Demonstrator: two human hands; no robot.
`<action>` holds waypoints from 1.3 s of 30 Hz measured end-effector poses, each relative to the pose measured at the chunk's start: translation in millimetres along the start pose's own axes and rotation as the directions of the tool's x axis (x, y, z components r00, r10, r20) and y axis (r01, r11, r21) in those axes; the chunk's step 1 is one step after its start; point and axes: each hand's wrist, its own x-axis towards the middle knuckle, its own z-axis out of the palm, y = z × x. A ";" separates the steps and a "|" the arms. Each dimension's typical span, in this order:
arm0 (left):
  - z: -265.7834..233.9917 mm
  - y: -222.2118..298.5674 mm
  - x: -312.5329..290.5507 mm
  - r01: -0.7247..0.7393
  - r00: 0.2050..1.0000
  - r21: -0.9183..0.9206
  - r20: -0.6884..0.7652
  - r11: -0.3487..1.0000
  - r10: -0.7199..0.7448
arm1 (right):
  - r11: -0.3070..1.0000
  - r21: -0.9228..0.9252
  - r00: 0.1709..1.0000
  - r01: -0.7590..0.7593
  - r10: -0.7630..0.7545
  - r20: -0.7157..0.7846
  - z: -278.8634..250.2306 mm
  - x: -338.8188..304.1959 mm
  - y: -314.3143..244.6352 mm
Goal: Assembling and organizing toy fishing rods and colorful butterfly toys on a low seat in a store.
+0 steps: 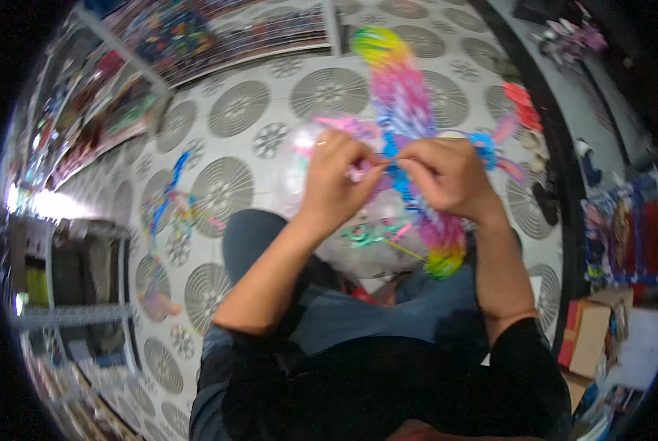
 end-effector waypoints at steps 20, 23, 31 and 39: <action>3.0 10.1 6.3 -0.017 1.000 -0.077 0.000 0.997 0.017 | 0.994 0.016 0.994 -0.109 0.109 -0.012 -20.4 -6.3 0.0; 1.0 4.9 4.0 0.015 0.999 -0.157 0.041 0.987 -0.008 | 0.992 0.049 0.993 -0.114 0.115 -0.015 -22.2 -6.0 -1.7; 6.5 5.3 5.5 -0.011 1.000 -0.298 -0.021 0.955 0.005 | 0.987 0.097 0.992 -0.126 0.127 -0.006 -24.4 -4.9 -4.1; 6.5 1.5 -2.9 0.131 0.989 -0.591 0.022 0.796 -0.146 | 0.983 0.104 0.989 -0.149 0.150 0.002 -29.9 -5.2 -5.9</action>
